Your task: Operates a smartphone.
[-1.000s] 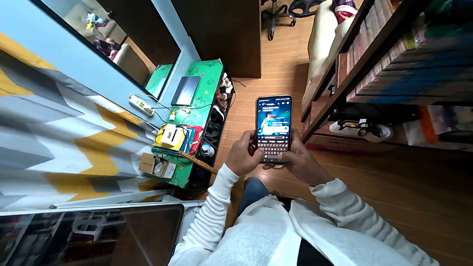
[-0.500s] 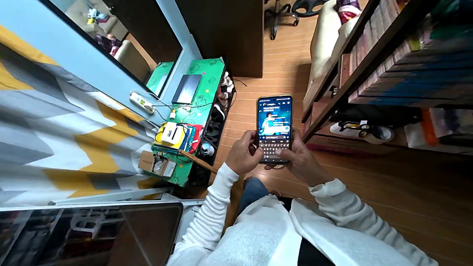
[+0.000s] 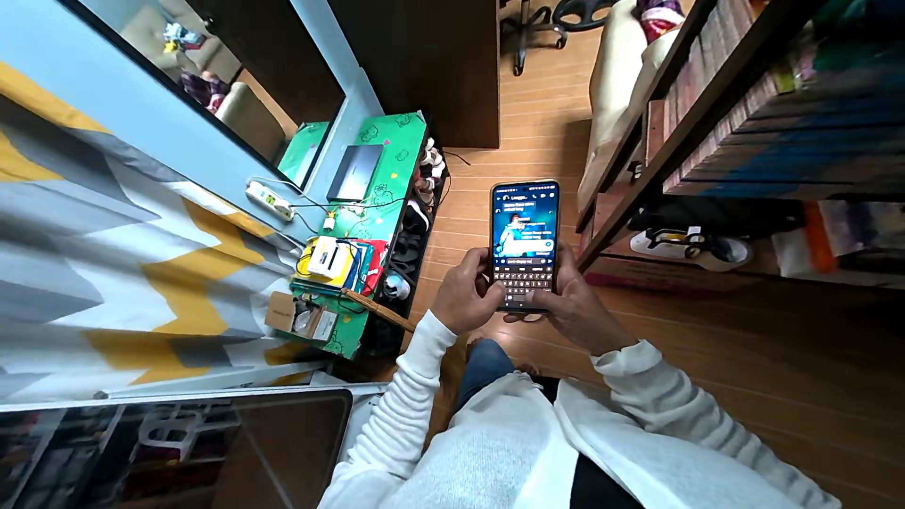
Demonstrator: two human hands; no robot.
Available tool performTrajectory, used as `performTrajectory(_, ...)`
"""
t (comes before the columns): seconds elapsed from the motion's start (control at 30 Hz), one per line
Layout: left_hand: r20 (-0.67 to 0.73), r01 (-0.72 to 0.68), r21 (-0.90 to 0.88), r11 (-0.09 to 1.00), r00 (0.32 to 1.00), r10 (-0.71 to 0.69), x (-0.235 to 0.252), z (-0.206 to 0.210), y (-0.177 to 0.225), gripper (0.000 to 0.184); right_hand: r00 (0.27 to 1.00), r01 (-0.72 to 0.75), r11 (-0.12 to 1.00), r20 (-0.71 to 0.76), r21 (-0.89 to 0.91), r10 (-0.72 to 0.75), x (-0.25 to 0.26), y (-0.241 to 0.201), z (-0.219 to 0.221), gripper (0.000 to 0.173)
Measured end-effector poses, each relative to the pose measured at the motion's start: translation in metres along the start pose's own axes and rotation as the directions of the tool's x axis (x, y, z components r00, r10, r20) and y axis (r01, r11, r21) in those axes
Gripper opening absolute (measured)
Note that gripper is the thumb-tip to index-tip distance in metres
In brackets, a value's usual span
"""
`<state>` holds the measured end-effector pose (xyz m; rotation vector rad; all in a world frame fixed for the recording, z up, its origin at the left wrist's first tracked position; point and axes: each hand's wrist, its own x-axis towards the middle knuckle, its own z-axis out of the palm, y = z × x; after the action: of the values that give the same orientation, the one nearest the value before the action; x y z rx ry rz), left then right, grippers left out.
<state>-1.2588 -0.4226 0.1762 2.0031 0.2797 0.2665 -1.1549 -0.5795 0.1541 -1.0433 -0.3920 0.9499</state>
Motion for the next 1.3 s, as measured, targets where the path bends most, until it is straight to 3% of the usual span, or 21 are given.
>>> performTrajectory(0.2,0.009,-0.037,0.001,0.999,0.999,0.037,-0.0008,0.001,-0.0018,0.043,0.996,0.058,0.998,-0.06,-0.021,-0.059,0.0024,0.0038,0.0019,0.068)
performTrajectory(0.4,-0.005,-0.027,0.01,1.0,1.0,0.027,-0.0012,-0.0004,-0.0018,0.043,0.998,0.057,0.998,0.005,0.014,-0.058,0.0039,0.0059,-0.0035,0.072)
performTrajectory(0.57,-0.012,-0.033,-0.003,0.999,0.999,0.033,-0.0011,-0.0001,-0.0034,0.041,0.999,0.048,0.997,0.007,0.057,-0.049,0.0038,0.0042,-0.0024,0.062)
performTrajectory(1.07,-0.029,-0.028,0.004,1.0,0.999,0.028,0.0017,0.0017,-0.0056,0.037,0.999,0.043,0.999,0.026,0.011,-0.043,0.0049,0.0048,-0.0068,0.069)
performTrajectory(1.3,-0.019,-0.007,-0.017,1.0,1.0,0.007,0.0021,0.0019,-0.0044,0.038,0.999,0.044,0.999,-0.001,-0.003,-0.044,0.0055,0.0033,-0.0047,0.062)
